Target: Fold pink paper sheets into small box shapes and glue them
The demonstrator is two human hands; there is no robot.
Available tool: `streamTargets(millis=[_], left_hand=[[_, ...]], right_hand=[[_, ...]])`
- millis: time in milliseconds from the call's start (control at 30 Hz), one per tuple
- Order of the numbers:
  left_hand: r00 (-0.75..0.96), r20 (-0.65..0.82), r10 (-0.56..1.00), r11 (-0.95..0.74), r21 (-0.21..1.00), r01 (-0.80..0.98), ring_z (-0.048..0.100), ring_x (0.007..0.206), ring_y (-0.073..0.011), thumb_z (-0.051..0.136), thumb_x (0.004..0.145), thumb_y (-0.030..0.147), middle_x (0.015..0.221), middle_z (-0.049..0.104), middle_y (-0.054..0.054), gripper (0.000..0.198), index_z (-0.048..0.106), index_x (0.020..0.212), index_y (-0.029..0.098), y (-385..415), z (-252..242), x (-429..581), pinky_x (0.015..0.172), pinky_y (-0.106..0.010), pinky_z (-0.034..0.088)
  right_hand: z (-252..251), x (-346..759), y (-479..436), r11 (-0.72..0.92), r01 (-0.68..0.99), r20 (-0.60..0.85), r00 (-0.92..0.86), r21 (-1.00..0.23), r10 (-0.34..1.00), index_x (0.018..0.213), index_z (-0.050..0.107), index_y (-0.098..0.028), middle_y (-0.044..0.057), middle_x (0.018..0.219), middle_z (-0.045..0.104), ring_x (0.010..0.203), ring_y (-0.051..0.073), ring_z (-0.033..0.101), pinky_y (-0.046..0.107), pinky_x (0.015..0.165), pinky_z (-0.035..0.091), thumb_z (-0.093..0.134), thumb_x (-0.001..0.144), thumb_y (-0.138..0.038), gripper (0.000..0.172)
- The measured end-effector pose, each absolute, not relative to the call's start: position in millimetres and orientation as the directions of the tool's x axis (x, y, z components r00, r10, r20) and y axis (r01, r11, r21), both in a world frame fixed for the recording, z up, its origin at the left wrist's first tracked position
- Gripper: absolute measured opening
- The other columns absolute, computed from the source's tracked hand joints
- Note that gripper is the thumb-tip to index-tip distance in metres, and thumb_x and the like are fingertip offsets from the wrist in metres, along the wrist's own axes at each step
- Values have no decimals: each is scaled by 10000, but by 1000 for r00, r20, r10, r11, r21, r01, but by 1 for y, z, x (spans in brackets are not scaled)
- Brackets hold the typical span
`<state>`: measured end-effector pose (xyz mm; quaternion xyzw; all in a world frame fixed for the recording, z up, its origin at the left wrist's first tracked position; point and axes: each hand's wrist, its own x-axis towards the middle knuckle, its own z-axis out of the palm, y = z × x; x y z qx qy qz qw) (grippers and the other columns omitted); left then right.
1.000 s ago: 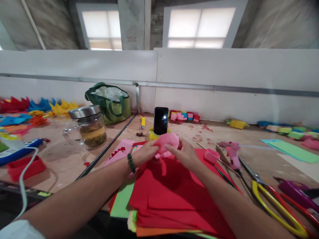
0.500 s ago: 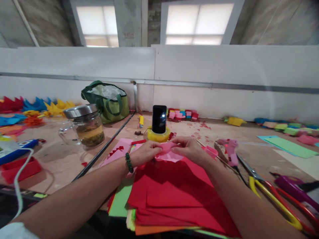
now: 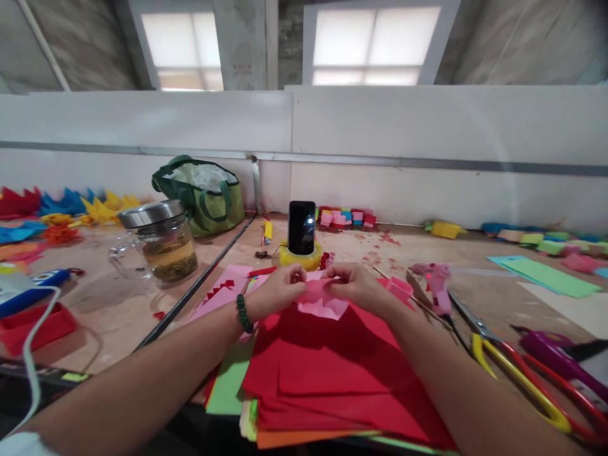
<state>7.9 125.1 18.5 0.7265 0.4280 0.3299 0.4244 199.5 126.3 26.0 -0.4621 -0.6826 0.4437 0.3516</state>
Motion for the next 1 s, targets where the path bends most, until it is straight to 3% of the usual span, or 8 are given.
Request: streamTargets(millis=[200,367,567,733,867,1000], left_hand=[[382,69,922,-223,899,377,432,539,-80,455,625,99,624,450,51,99,460,698,165,126,15,8,487,-190,343],[478,19,878,-188,933,308,462,551,-77,486,605,96,666,498,38,135,514,724,154,125,13,7,482,-176,356],[474,64,878,-219,935,279,475,588,-85,516,601,67,653,535,27,115,541,682,145,124,11,11,528,-181,373],[466,52,883,-213,930,299,481,569,-91,510,563,38,619,540,25,125,539,626,143,121,12,13,517,-185,371],[483,73,873,-226,937,266,505,616,-95,515,549,29,655,577,15,136,562,615,138,121,12,13,572,-187,403],[459,33,888,-144,967,210,518,596,-93,551,564,74,651,578,13,99,559,637,139,124,9,12,562,-191,416]], right_hand=[[21,200,126,364,343,181,-463,-866,868,633,654,-176,2,703,651,612,111,567,226,571,438,566,599,-144,100],[21,201,125,469,365,224,-544,-804,809,638,678,-182,18,764,676,710,142,610,254,655,473,513,610,-98,187],[13,196,126,411,407,194,-476,-816,858,676,582,-181,-23,655,613,619,120,574,216,568,436,457,541,2,259],[11,190,121,502,545,311,-408,-672,858,733,529,-192,-34,671,561,595,116,532,206,515,382,476,537,20,294],[15,185,110,595,578,389,-452,-558,803,753,537,-197,-12,770,597,691,123,545,218,599,404,489,581,16,278],[18,187,107,487,712,338,-356,-506,871,873,591,-202,18,817,653,702,153,571,244,590,395,591,635,-84,266]])
